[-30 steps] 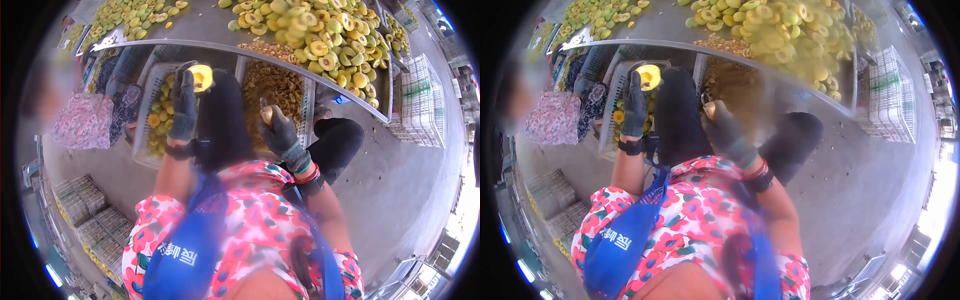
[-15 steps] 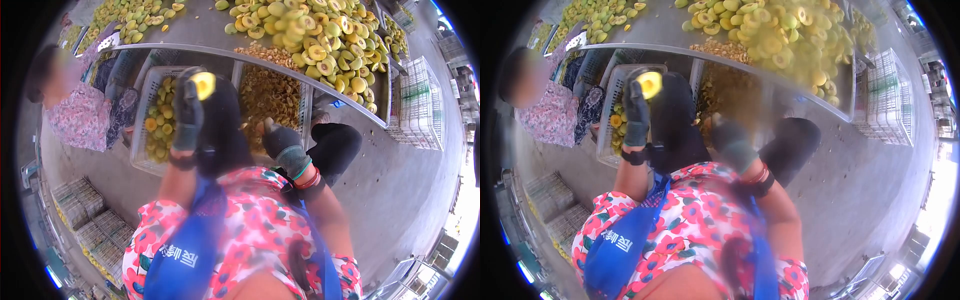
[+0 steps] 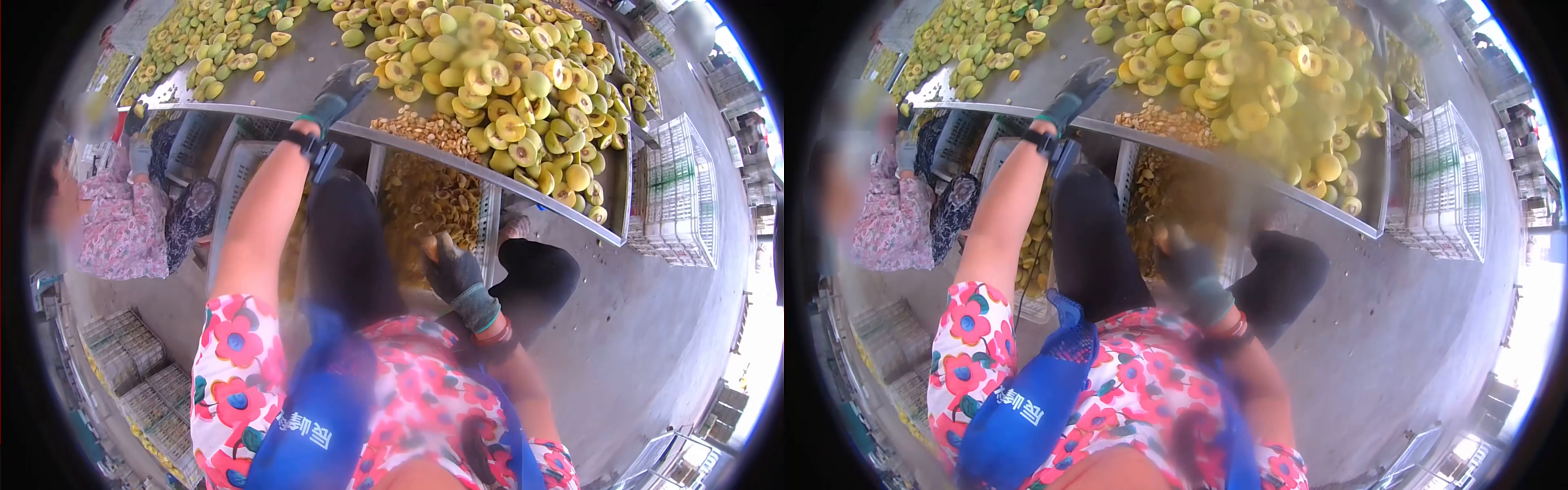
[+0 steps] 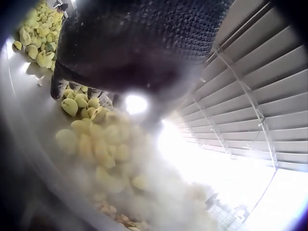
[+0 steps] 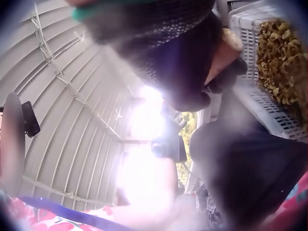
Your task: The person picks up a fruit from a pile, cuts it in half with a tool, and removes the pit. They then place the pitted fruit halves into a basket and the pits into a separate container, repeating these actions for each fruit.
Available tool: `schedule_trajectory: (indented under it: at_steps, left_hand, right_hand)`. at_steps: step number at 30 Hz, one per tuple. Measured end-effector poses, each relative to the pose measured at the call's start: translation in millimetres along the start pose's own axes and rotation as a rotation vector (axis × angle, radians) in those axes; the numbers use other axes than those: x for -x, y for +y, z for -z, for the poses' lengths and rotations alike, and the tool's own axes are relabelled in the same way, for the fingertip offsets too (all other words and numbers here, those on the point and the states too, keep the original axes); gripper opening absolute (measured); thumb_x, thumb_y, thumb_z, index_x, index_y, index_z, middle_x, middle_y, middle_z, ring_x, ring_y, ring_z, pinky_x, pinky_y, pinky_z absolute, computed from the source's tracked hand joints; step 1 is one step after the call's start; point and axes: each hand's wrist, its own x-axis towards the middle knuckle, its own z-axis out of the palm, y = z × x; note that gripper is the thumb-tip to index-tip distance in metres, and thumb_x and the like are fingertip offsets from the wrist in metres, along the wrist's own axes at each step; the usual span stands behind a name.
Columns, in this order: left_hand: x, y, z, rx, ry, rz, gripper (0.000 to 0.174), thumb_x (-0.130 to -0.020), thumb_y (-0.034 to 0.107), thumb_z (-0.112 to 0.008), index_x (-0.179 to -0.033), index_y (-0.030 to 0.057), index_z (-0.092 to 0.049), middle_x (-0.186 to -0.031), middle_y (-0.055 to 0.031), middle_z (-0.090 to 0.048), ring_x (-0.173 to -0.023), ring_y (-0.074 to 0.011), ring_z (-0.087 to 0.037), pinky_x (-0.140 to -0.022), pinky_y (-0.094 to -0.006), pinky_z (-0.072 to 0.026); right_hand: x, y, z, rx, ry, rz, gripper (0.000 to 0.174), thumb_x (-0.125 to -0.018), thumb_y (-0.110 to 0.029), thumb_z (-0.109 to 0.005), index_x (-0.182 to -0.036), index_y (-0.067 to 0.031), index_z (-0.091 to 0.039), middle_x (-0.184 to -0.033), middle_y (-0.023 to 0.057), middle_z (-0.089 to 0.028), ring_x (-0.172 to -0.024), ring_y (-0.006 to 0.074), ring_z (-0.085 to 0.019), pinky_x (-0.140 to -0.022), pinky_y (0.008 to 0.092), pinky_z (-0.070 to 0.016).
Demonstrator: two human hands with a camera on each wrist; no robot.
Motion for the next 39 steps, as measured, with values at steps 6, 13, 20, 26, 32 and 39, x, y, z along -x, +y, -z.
schedule_trajectory:
  at_steps: [6, 13, 20, 26, 32, 39]
  left_hand:
    - [-78.9, -28.8, -54.6, -0.092, -0.238, 0.109, 0.072, -0.081, 0.062, -0.048, -0.133, 0.0111, -0.043, -0.133, -0.0175, -0.046, -0.125, -0.0308, -0.042, -0.103, -0.0395, -0.0326]
    - [-56.4, 47.6, -98.8, -0.092, -0.427, -0.085, 0.063, -0.082, 0.056, -0.050, -0.126, 0.0115, -0.048, -0.119, -0.0165, -0.057, -0.112, -0.0304, -0.053, -0.093, -0.0417, -0.0405]
    - [-38.5, 88.8, -92.0, -0.285, -0.250, -0.264, 0.049, -0.082, 0.045, -0.057, -0.115, 0.0102, -0.056, -0.112, -0.0161, -0.059, -0.106, -0.0303, -0.056, -0.091, -0.0411, -0.0415]
    - [-6.2, 143.2, -29.6, 0.449, -0.433, -0.270, 0.037, -0.085, 0.026, -0.063, -0.116, 0.0066, -0.056, -0.103, -0.0071, -0.062, -0.092, -0.0140, -0.058, -0.081, -0.0287, -0.0468]
    - [110.4, 204.8, 33.2, 0.907, -0.471, -0.110, 0.039, -0.084, 0.023, -0.064, -0.116, 0.0038, -0.054, -0.100, -0.0035, -0.060, -0.092, -0.0109, -0.055, -0.081, -0.0263, -0.0466]
    - [195.4, 210.9, 14.6, 1.149, -0.260, -0.113, 0.038, -0.085, 0.018, -0.058, -0.118, 0.0025, -0.050, -0.101, -0.0069, -0.061, -0.094, -0.0140, -0.057, -0.087, -0.0283, -0.0447]
  right_hand:
    - [-0.7, 20.8, -3.1, 0.010, -0.037, -0.065, 0.020, -0.081, -0.019, -0.058, -0.092, -0.0079, -0.046, -0.064, 0.0206, -0.057, -0.059, 0.0428, -0.056, -0.052, 0.0512, -0.0435]
    - [-3.2, 31.2, -6.0, -0.027, -0.065, -0.065, 0.011, -0.086, -0.021, -0.050, -0.093, -0.0127, -0.051, -0.075, 0.0126, -0.056, -0.055, 0.0370, -0.058, -0.056, 0.0504, -0.0471]
    - [9.2, 36.7, -9.6, -0.024, 0.023, -0.105, 0.011, -0.086, -0.019, -0.053, -0.093, -0.0115, -0.049, -0.061, 0.0195, -0.057, -0.054, 0.0397, -0.057, -0.051, 0.0508, -0.0447]
    - [12.9, 22.4, 23.6, -0.082, 0.112, -0.145, 0.030, -0.079, -0.014, -0.061, -0.106, -0.0082, -0.048, -0.072, 0.0191, -0.058, -0.067, 0.0389, -0.059, -0.056, 0.0450, -0.0453]
    - [8.5, -33.9, 67.0, -0.323, 0.374, -0.078, 0.038, -0.078, -0.010, -0.065, -0.112, -0.0039, -0.048, -0.077, 0.0155, -0.058, -0.067, 0.0327, -0.060, -0.061, 0.0374, -0.0470]
    - [24.3, -47.5, 63.1, -0.254, 0.348, 0.032, 0.035, -0.081, -0.010, -0.062, -0.111, -0.0004, -0.046, -0.079, 0.0195, -0.060, -0.071, 0.0378, -0.062, -0.060, 0.0394, -0.0479]
